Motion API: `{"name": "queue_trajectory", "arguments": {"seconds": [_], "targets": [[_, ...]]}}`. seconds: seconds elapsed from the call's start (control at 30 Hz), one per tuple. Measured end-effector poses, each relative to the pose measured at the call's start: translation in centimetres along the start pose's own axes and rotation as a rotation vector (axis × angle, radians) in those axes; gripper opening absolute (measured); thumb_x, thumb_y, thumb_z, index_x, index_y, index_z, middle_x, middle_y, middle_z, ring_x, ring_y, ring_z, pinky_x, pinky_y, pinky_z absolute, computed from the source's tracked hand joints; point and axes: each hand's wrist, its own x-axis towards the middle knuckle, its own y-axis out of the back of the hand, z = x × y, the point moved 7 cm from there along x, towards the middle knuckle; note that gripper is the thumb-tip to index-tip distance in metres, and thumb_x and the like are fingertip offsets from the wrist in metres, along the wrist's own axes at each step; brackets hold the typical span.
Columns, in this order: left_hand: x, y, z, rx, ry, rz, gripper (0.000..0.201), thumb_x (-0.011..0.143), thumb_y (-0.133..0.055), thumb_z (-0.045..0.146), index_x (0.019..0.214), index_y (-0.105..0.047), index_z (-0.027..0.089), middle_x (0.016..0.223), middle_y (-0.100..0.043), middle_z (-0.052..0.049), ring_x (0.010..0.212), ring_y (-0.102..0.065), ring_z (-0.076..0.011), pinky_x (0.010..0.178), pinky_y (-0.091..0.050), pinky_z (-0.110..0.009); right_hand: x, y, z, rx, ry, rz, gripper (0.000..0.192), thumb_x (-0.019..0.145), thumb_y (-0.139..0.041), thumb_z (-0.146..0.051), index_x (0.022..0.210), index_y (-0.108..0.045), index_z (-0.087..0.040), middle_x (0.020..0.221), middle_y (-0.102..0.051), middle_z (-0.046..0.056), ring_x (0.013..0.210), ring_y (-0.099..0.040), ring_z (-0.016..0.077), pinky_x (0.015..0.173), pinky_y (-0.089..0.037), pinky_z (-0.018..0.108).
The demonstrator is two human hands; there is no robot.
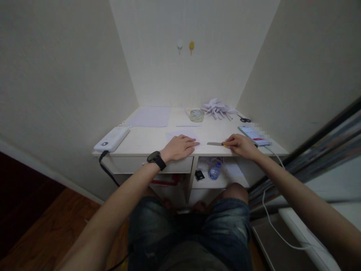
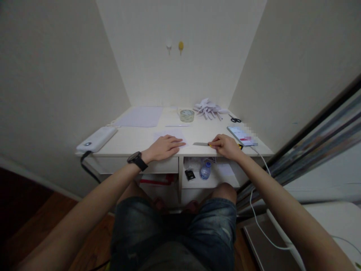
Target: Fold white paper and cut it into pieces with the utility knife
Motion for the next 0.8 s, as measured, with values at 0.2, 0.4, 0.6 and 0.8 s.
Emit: {"name": "queue_trajectory", "arguments": {"seconds": [0.2,0.4,0.6,0.8], "targets": [[-0.1,0.3,-0.1,-0.039,-0.008,0.039,0.054,0.100,-0.037,0.039,0.151,-0.043,0.020,0.145,-0.057,-0.007,0.129,-0.053,-0.0243,0.108,-0.038,-0.038,1.3,-0.1,-0.5,-0.116,-0.058,0.065,0.027,0.092,-0.058,-0.027,0.107,-0.079,-0.021,0.100,-0.075,0.009,0.090,-0.067,0.0235,0.078,-0.049,0.034],[-0.2,0.4,0.0,-0.036,0.029,0.057,0.052,0.101,-0.035,0.037,0.141,-0.054,0.010,0.149,-0.052,-0.013,0.137,-0.048,-0.0238,0.115,-0.034,-0.038,3.5,-0.4,-4.9,-0.120,-0.042,0.191,0.025,0.092,-0.058,-0.029,0.091,-0.081,-0.020,0.098,-0.076,0.011,0.093,-0.065,0.0253,0.090,-0.046,0.038],[-0.2,0.7,0.4,-0.025,0.013,0.092,0.049,0.101,-0.035,0.033,0.136,-0.059,0.009,0.141,-0.059,-0.013,0.131,-0.054,-0.0239,0.113,-0.038,-0.039,5.9,-2.6,-10.2,-0.059,-0.095,0.007,0.028,0.092,-0.059,-0.039,0.086,-0.078,-0.019,0.087,-0.074,0.011,0.087,-0.063,0.0245,0.078,-0.044,0.033],[-0.2,0.4,0.1,-0.026,0.037,0.091,0.047,0.098,-0.040,0.032,0.136,-0.058,0.012,0.141,-0.060,-0.013,0.130,-0.055,-0.0241,0.113,-0.038,-0.039,7.6,-3.9,-9.9,0.013,-0.231,-0.192,0.019,0.089,-0.061,-0.029,0.080,-0.073,-0.018,0.084,-0.075,0.011,0.077,-0.065,0.0217,0.065,-0.040,0.029]]}}
